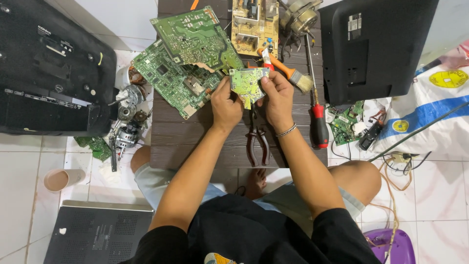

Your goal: The person sits on the floor at a low table salvaging parts from circuit boards. They use a soldering iron to melt solder on a small board, pull components free with pliers, set boards aside, and later brush dust off a board and handle a removed component by hand.

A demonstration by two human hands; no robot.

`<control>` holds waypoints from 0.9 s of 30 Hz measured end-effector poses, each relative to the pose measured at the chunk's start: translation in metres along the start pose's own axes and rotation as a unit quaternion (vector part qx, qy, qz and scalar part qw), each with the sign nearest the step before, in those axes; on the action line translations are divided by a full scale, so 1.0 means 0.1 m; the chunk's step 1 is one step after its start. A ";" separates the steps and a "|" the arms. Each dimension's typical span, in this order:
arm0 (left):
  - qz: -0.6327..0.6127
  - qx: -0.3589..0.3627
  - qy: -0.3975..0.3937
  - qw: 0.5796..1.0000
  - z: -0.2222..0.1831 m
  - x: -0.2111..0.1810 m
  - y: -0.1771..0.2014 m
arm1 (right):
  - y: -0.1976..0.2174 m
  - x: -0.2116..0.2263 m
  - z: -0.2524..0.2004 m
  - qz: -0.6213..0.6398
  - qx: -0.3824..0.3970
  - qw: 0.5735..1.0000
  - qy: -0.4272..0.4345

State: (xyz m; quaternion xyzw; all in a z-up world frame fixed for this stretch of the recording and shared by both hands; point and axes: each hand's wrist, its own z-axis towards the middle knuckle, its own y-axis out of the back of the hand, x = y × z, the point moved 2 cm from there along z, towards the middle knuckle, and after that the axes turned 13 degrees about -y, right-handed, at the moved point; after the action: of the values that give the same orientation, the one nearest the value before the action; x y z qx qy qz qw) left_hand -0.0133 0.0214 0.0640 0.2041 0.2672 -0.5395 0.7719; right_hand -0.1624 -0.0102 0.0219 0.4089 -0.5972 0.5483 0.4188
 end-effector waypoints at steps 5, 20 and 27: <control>0.027 0.031 -0.019 0.999 0.06 -0.07 0.05 | 0.00 0.02 0.01 -0.015 -0.003 1.000 0.002; 0.114 0.133 -0.032 0.984 -0.06 0.02 0.36 | 0.77 0.95 -0.31 -0.145 -0.023 0.988 0.051; 0.144 0.098 -0.029 0.984 -0.40 0.21 0.56 | 3.48 -0.40 -0.67 0.316 -0.436 0.842 0.035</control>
State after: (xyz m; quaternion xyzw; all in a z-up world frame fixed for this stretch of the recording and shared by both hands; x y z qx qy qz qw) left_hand 0.0381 0.0490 0.0213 0.2992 0.1588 -0.4518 0.8253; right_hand -0.4759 0.0798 -0.1218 -0.0462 -0.8564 0.3481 0.3786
